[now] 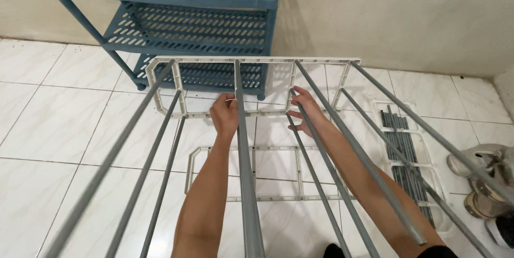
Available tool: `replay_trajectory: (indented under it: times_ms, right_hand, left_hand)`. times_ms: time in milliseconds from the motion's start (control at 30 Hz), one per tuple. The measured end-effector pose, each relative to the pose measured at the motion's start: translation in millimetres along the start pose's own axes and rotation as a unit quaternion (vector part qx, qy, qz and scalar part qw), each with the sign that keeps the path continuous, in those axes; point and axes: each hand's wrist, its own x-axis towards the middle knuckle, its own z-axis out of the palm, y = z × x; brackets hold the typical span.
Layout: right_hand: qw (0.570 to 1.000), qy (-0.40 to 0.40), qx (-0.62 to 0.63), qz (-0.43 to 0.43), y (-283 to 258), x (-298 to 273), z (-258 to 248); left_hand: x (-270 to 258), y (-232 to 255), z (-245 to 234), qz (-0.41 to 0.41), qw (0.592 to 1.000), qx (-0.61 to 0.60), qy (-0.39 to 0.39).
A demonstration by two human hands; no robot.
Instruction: The person assembles a white plastic shelving unit by inserting metal poles into the base frame and then placing a white plastic shelf onto the poles. The person works on a tiled floor with a blue plastic crate nearby.
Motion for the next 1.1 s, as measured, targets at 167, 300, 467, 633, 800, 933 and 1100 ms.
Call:
replay_trajectory:
  times_ms: [167,300,467,633,800,933,1100]
  right_hand:
    - [1.0,-0.007,0.006,-0.014,-4,-8,6]
    - [0.998,-0.012,-0.01,-0.061,-10,-12,7]
    - [0.994,-0.016,-0.036,-0.1,-13,-20,7]
    - [0.989,0.033,-0.039,-0.137,-13,-22,11]
    - [0.986,0.05,-0.029,-0.154,-12,-19,10]
    - [0.983,0.031,-0.014,-0.182,-17,-21,8]
    - [0.979,0.031,-0.018,-0.198,-26,-24,7]
  left_hand:
    - [-3,8,-3,-0.015,1.0,0.0,0.015]
    - [3,9,0,0.038,0.997,0.037,0.055]
    - [13,11,5,0.023,0.998,-0.031,0.051]
    - [15,20,7,0.038,0.994,-0.094,0.03]
    - [17,34,8,0.074,0.993,-0.088,0.037]
    - [21,46,3,0.107,0.99,-0.083,0.031]
    - [21,63,1,0.173,0.981,-0.012,0.087]
